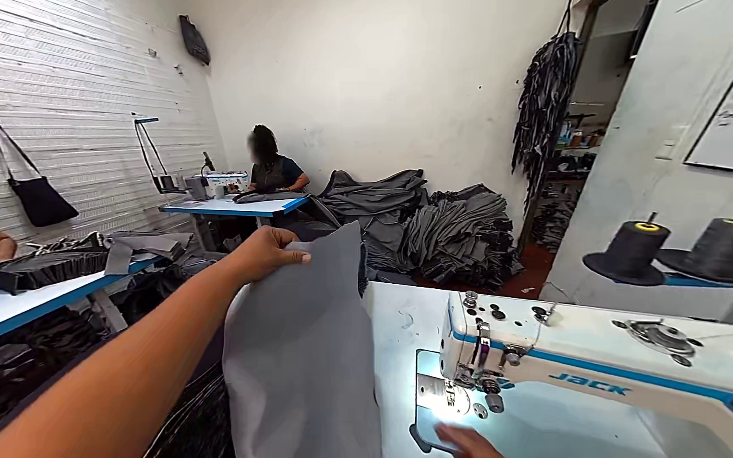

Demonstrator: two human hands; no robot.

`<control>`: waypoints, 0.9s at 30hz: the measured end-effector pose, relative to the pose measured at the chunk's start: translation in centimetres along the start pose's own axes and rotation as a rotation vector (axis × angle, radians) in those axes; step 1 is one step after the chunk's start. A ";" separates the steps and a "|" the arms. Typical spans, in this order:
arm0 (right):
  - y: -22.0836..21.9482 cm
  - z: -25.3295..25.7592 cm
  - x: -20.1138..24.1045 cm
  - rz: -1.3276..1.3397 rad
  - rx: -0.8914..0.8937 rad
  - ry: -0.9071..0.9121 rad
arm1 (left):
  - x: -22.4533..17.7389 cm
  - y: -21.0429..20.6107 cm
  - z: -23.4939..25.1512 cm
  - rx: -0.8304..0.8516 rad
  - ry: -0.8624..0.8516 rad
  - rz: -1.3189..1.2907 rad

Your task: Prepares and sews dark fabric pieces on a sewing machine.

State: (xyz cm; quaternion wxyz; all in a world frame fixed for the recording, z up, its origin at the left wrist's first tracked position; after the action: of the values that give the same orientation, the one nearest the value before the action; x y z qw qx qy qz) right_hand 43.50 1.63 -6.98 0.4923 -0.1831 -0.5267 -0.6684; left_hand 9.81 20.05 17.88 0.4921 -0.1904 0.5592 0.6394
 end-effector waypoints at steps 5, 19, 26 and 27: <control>0.2 9.7 14.5 0.265 -0.227 0.333 | -12.0 -5.1 -7.6 0.153 -0.808 0.149; 3.6 7.2 18.9 0.290 -0.524 0.490 | -16.6 -11.1 -13.2 -0.110 -1.128 0.626; 4.7 7.3 19.2 0.168 -0.752 0.528 | -17.5 -12.3 -13.4 -0.092 -1.222 0.632; 4.6 7.3 19.1 0.145 -0.781 0.533 | -17.3 -12.4 -13.4 -0.121 -1.201 0.624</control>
State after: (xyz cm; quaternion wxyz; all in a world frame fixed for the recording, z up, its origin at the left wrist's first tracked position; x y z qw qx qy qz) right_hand 36.82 -0.69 12.77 0.5498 -0.2129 -0.0773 -0.8040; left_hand 23.83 -0.59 21.06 0.4982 0.3406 0.1808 0.7766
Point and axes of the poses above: each hand's wrist, its own z-axis towards the middle knuckle, its own y-axis out of the back of the hand, x = y × z, the point moved 4 cm from there along z, towards the middle knuckle, and after that the axes turned 12 degrees about -z, right-handed, at the moved point
